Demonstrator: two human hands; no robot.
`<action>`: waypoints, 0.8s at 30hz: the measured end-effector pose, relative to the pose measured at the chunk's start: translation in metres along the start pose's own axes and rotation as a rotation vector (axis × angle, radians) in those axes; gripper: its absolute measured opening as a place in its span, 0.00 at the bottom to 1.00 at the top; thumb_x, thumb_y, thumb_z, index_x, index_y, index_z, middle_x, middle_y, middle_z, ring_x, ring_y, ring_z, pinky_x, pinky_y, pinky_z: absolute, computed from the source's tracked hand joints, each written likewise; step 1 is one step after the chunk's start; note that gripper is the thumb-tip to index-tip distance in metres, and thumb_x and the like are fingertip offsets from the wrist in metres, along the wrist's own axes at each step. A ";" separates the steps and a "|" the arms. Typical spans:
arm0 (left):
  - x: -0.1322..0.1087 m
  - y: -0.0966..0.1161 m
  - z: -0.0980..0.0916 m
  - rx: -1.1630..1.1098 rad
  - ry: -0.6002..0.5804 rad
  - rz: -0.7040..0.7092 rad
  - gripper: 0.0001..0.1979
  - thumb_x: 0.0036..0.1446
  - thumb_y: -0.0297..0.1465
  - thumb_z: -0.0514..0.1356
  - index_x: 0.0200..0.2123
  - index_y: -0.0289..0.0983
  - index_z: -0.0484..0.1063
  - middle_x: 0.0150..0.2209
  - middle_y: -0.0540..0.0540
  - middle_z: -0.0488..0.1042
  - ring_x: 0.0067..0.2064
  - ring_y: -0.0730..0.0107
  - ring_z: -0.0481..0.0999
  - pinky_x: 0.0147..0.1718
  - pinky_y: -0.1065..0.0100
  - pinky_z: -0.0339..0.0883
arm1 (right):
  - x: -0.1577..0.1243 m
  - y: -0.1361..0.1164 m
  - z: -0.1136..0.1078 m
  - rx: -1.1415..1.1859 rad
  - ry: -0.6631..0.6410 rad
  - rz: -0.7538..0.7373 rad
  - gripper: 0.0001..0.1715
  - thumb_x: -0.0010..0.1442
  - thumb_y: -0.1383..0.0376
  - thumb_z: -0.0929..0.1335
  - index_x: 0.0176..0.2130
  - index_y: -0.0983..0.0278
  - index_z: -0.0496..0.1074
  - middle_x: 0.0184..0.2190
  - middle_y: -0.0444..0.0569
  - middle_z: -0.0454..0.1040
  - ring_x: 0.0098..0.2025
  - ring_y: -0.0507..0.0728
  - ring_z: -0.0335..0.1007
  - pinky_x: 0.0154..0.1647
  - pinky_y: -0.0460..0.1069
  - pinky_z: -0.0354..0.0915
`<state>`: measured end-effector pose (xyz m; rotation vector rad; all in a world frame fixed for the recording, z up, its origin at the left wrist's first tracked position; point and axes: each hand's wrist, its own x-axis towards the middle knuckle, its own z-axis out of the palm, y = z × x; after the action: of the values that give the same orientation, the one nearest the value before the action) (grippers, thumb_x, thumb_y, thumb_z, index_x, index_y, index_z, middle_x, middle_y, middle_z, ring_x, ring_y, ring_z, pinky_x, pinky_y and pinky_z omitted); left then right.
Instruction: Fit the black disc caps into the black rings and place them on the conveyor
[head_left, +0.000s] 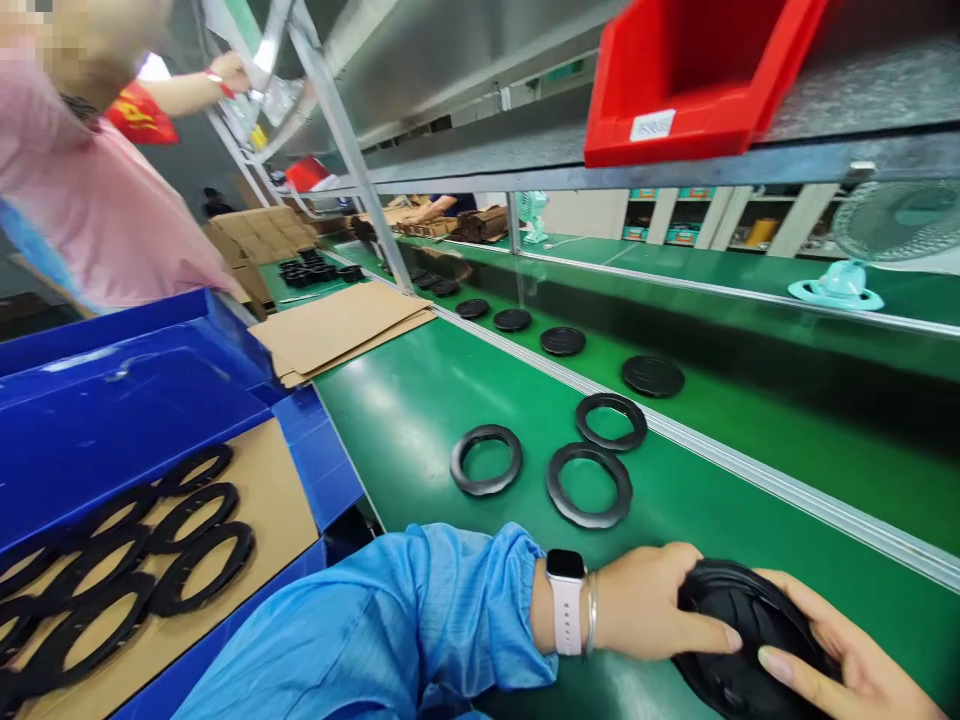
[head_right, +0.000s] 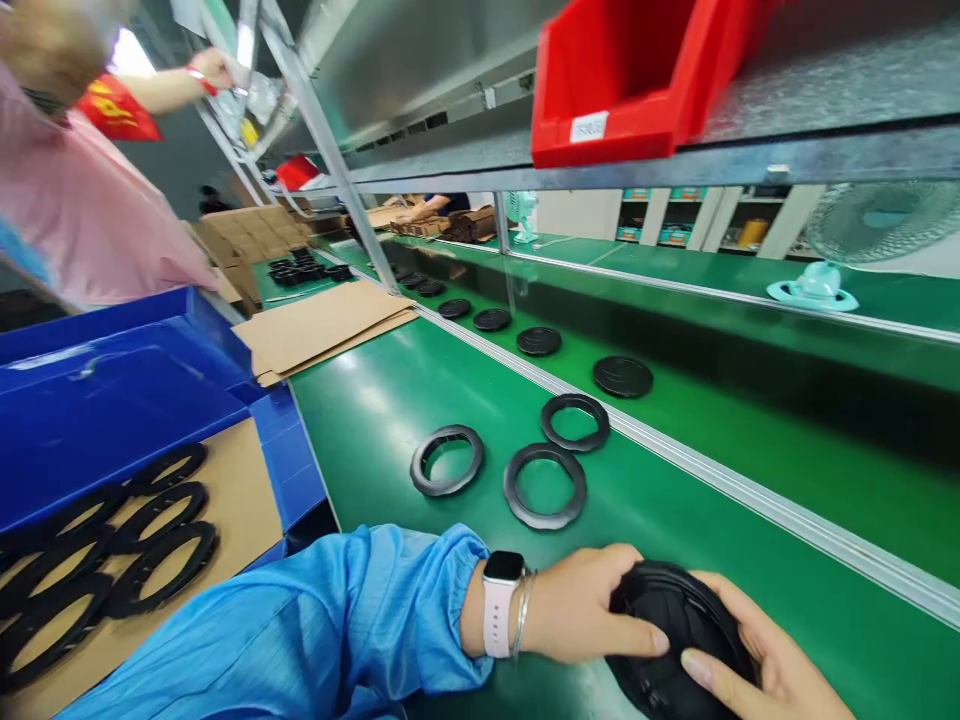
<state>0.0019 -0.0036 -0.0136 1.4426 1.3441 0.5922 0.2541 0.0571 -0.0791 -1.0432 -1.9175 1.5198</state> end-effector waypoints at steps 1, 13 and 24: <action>-0.001 0.000 0.001 -0.022 0.030 0.015 0.26 0.44 0.47 0.68 0.43 0.40 0.70 0.35 0.48 0.73 0.35 0.64 0.71 0.30 0.66 0.62 | -0.001 -0.013 -0.001 0.054 -0.052 0.047 0.33 0.56 0.52 0.74 0.59 0.50 0.68 0.57 0.49 0.70 0.57 0.66 0.68 0.55 0.55 0.72; 0.005 0.002 0.000 -0.481 0.017 0.121 0.19 0.61 0.45 0.57 0.46 0.36 0.63 0.42 0.44 0.74 0.42 0.62 0.77 0.41 0.62 0.70 | 0.012 -0.063 0.001 0.625 -0.125 0.114 0.23 0.59 0.57 0.73 0.49 0.69 0.73 0.35 0.52 0.76 0.30 0.54 0.72 0.30 0.47 0.72; 0.001 0.003 0.007 -0.428 -0.138 0.113 0.12 0.57 0.34 0.61 0.42 0.37 0.63 0.33 0.49 0.75 0.35 0.66 0.78 0.37 0.65 0.69 | 0.109 -0.068 -0.087 -0.727 0.664 -0.112 0.24 0.65 0.61 0.66 0.60 0.61 0.67 0.58 0.53 0.67 0.61 0.68 0.60 0.63 0.66 0.58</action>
<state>0.0098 -0.0045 -0.0137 1.1871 0.9601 0.7856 0.2369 0.1900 -0.0001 -1.4583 -1.9719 0.2865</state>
